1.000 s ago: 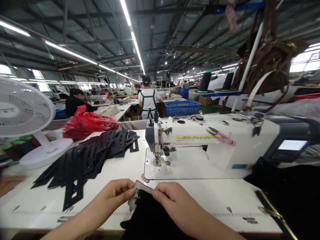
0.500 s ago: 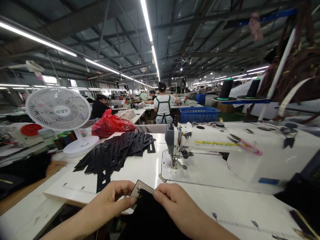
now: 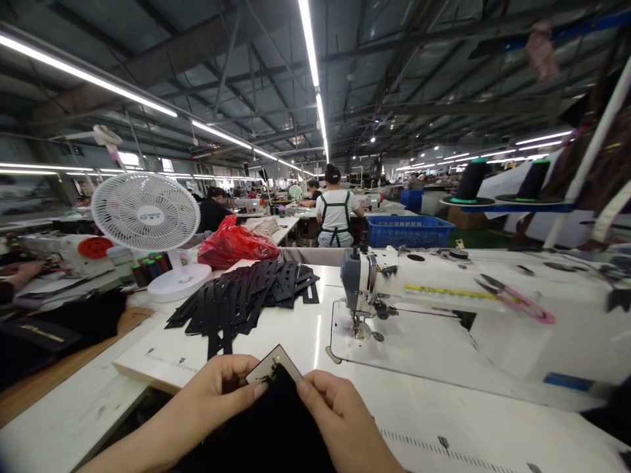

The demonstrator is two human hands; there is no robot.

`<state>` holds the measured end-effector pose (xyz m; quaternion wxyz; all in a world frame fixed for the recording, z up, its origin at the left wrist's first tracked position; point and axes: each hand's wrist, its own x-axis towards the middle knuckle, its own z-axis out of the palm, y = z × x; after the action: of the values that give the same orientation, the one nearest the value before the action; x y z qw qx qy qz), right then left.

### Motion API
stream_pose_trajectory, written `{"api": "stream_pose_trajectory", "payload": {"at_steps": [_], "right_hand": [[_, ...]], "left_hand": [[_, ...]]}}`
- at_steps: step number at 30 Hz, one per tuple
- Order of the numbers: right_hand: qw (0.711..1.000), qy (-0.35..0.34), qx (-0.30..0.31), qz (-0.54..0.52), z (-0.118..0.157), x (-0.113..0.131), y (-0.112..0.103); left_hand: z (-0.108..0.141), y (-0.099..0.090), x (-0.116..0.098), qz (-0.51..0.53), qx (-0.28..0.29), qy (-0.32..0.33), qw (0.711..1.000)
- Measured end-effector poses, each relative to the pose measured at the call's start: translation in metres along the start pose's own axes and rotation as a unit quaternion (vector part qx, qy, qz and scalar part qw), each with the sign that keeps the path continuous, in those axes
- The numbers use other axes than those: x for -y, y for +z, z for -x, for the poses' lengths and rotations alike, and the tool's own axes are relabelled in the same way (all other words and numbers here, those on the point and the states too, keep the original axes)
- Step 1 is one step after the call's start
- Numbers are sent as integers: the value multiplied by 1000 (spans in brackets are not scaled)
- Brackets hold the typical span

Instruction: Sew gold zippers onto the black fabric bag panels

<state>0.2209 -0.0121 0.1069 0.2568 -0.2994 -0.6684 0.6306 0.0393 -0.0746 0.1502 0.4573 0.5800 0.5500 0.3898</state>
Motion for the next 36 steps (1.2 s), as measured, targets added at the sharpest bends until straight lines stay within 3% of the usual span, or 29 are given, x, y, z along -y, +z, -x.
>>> {"api": "stream_pose_trajectory", "payload": {"at_steps": [14,19,23,29,30,32,34,36], "right_hand": [[999,-18,17,-24,-2,-3,4],[988,-75,136,-13,4,-2,-2],[990,-62,116,51,5,4,-11],[988,-51,145,-11,-3,5,-9],[992,-56,115,17,-2,-1,-7],[984,-116,-19,136,1,-17,1],[915,-232,-162,287,6,-37,14],[824,-337,-235,389,10,-54,34]], "left_hand": [[4,-3,0,-37,-24,-2,999],[3,-9,1,-42,-51,23,998],[1,-15,-5,-44,-104,46,993],[0,-12,-15,19,-14,28,999],[-1,-13,-13,35,-9,20,999],[-4,-15,-5,65,-26,5,998],[-9,-18,5,81,-66,-7,994],[-15,-16,13,81,-108,-8,991]]}}
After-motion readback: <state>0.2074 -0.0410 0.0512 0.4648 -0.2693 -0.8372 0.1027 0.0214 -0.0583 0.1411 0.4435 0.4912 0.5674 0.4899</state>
